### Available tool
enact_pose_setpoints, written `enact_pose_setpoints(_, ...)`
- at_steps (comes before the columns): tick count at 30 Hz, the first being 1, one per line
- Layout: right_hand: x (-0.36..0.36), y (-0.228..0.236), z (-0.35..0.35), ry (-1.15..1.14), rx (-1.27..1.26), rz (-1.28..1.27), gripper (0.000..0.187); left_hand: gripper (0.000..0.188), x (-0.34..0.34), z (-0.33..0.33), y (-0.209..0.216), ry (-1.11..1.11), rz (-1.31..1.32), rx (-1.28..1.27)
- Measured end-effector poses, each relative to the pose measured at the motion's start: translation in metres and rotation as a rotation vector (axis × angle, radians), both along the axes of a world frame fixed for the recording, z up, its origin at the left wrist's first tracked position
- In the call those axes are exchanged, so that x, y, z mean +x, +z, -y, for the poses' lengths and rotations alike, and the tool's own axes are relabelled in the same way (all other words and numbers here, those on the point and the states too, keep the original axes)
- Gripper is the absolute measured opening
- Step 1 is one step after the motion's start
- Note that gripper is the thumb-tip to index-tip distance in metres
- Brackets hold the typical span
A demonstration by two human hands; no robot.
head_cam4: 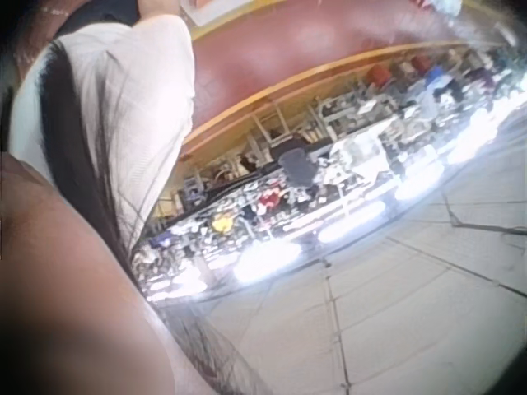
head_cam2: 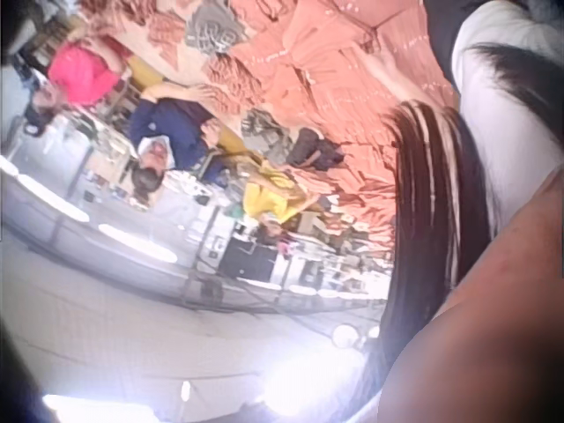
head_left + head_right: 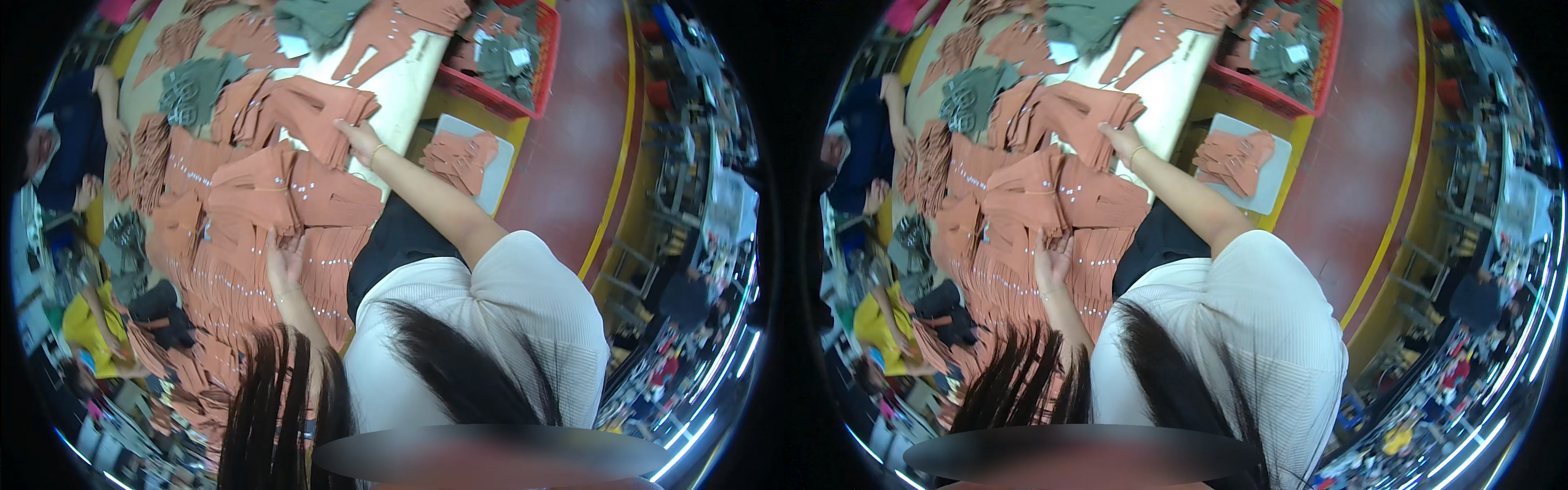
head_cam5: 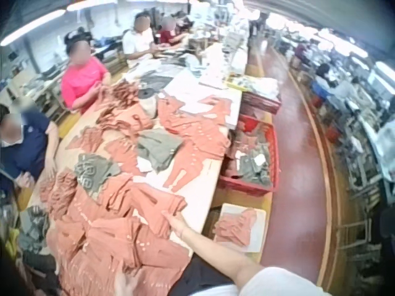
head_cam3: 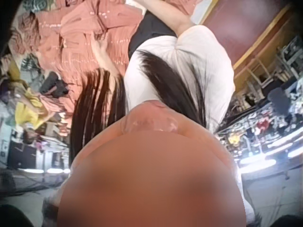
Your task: The person repeatedly picks up small salmon-colored fabric pieces from a large pile on a table, briefly separates or aligns them, and places them into a smaller stack. The person occasionally pauses to adjust the pile or touch their arm. Other workers are visible in the background.
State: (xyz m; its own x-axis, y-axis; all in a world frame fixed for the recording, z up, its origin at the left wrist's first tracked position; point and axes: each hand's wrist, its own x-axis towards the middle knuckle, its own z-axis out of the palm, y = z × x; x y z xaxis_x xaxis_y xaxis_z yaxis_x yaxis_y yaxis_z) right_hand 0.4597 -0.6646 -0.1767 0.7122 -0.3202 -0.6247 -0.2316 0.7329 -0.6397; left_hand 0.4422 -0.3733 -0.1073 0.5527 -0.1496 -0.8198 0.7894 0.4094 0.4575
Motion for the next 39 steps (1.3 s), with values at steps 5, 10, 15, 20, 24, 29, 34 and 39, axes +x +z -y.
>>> enact_pose_setpoints(5, -0.051, -0.007, 0.021, 0.131, -0.119, -0.194, 0.036, 0.050, 0.004, 0.000, -0.008, -0.029, 0.005, 0.066)
enact_pose_setpoints(10, -0.152, -0.052, 0.093, -0.249, -0.649, -0.195, 0.020, 0.059, 0.004, -0.013, -0.030, -0.031, 0.004, 0.049)
enact_pose_setpoints(15, -0.291, -0.149, 0.174, -0.284, -0.866, -0.820, 0.025, 0.032, -0.031, -0.006, -0.031, 0.007, 0.366, 0.461)
enact_pose_setpoints(20, -0.366, -0.235, 0.186, -0.238, -0.586, -0.898, 0.026, 0.020, -0.072, 0.049, -0.022, -0.517, 0.587, 0.272)
enact_pose_setpoints(24, -0.355, -0.249, 0.189, -0.360, -0.500, -0.884, 0.029, 0.014, -0.149, 0.135, -0.061, -0.864, 0.543, 0.113)
enact_pose_setpoints(29, -0.330, -0.212, 0.184, -0.310, -0.516, -0.752, 0.038, 0.045, -0.175, 0.238, -0.159, -0.957, -0.026, -0.020)
enact_pose_setpoints(34, -0.315, -0.192, 0.192, -0.177, -0.369, -0.605, 0.043, 0.067, -0.189, 0.322, -0.231, -0.893, -0.169, 0.048)
enact_pose_setpoints(39, -0.306, -0.169, 0.170, -0.421, -0.374, -0.221, 0.049, 0.066, -0.207, 0.351, -0.261, -0.531, -0.128, -0.079)
